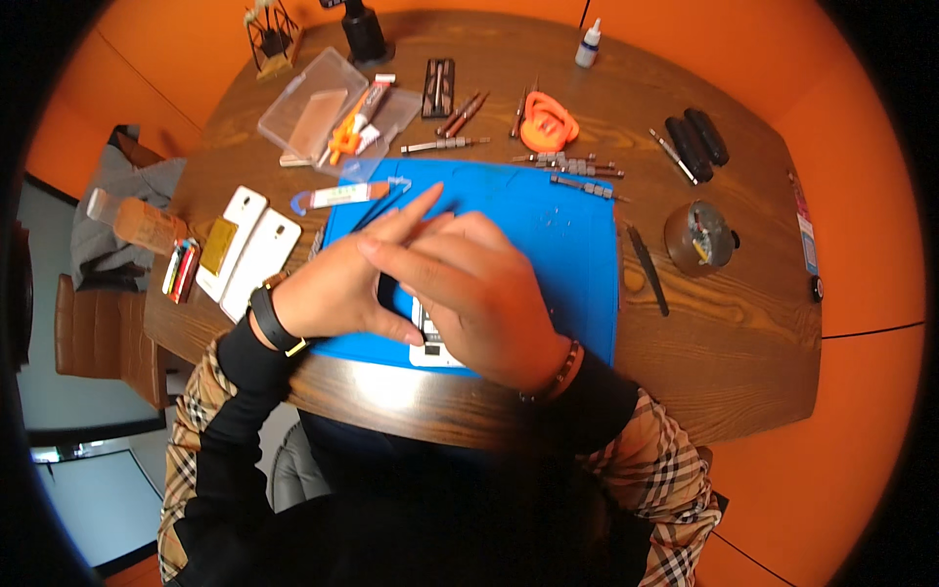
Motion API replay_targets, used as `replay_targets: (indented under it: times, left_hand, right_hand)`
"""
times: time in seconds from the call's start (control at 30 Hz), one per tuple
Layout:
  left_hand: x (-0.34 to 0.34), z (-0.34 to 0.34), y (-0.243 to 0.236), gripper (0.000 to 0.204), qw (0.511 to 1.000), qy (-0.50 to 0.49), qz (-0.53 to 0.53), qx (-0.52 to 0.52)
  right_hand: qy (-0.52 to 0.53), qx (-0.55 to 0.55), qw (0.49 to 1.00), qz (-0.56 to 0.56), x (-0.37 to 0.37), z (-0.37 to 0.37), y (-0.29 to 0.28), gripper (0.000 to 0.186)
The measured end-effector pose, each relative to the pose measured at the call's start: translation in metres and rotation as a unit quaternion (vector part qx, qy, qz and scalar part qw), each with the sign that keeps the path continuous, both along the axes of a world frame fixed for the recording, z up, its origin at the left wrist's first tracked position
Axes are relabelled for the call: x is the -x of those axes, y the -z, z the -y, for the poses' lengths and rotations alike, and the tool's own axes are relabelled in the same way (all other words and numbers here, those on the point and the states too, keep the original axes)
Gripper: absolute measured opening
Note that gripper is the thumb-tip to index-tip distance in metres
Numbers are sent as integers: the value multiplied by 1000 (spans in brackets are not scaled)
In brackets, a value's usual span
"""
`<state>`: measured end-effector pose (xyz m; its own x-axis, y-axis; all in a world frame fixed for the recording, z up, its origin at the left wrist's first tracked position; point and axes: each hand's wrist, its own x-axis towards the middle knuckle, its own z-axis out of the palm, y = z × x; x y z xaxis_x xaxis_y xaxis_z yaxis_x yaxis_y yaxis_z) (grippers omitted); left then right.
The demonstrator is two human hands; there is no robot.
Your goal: The person uses a screwdriver to remove and reinsert screws from the back of a white smartphone placed on a blue mat. The person repeatedly handles the phone and screws, occasionally adjusting the phone's position.
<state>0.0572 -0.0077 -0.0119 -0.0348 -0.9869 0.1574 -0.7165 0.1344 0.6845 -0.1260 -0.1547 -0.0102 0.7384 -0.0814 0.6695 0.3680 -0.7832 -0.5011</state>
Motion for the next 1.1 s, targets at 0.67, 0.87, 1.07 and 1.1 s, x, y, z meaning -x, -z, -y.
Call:
replay_targets:
  times: [0.67,0.87,1.07,1.1]
  left_hand:
    - [0,-2,4,152,999,-9,-31,-17]
    - [-1,-2,5,151,1000,-2,-1,18]
    - [0,-2,4,151,1000,-4,-26,11]
    - [0,-2,4,151,1000,-5,-23,14]
  right_hand:
    - [-10,-47,999,-3,-2,-1,4,61]
    - [-2,-4,999,-47,4,2,-1,61]
    - [-12,-60,998,-12,-1,-2,0,63]
    - [-14,-56,998,-4,-2,-2,0,63]
